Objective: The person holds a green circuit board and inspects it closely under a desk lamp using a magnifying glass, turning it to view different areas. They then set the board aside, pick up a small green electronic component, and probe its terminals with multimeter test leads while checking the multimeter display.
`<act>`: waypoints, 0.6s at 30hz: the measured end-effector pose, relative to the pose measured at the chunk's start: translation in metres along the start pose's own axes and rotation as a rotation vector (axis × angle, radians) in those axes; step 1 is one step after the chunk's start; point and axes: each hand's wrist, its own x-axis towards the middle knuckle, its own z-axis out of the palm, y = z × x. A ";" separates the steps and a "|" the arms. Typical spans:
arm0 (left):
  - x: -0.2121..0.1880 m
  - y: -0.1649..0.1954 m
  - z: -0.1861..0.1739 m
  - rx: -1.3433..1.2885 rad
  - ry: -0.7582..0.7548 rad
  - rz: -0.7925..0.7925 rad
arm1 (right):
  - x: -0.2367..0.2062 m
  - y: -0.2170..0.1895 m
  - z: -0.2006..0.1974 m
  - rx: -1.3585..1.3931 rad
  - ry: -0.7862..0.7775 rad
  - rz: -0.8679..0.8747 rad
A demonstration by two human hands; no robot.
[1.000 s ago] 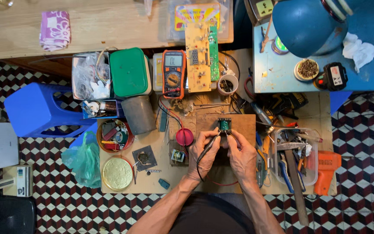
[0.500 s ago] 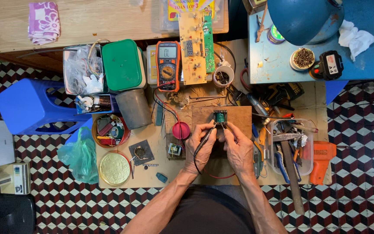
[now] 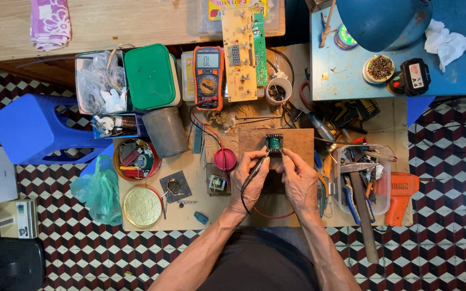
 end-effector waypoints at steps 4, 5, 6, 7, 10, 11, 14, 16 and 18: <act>0.000 0.001 0.000 0.004 -0.002 -0.006 | -0.001 -0.003 0.000 -0.022 -0.005 -0.003; 0.000 0.001 0.000 0.009 0.000 -0.010 | -0.001 -0.004 0.000 -0.037 -0.004 -0.003; 0.000 0.001 0.000 0.014 0.002 -0.014 | -0.001 -0.005 0.000 -0.028 -0.005 -0.002; 0.000 0.000 0.000 0.008 -0.003 -0.012 | -0.002 -0.005 0.000 -0.019 -0.007 -0.002; -0.001 0.000 0.000 0.013 -0.005 0.011 | -0.003 -0.006 -0.001 -0.020 -0.012 -0.002; -0.001 0.000 0.000 0.027 0.003 0.028 | -0.004 -0.006 -0.001 -0.026 -0.012 -0.003; -0.003 0.003 0.002 0.056 0.028 0.060 | -0.004 -0.005 -0.003 -0.019 -0.020 0.005; -0.001 0.005 0.001 0.049 0.037 0.081 | -0.002 -0.005 -0.004 -0.039 -0.002 -0.003; -0.002 0.007 0.000 0.008 0.014 0.094 | -0.001 -0.003 -0.002 -0.033 0.002 -0.002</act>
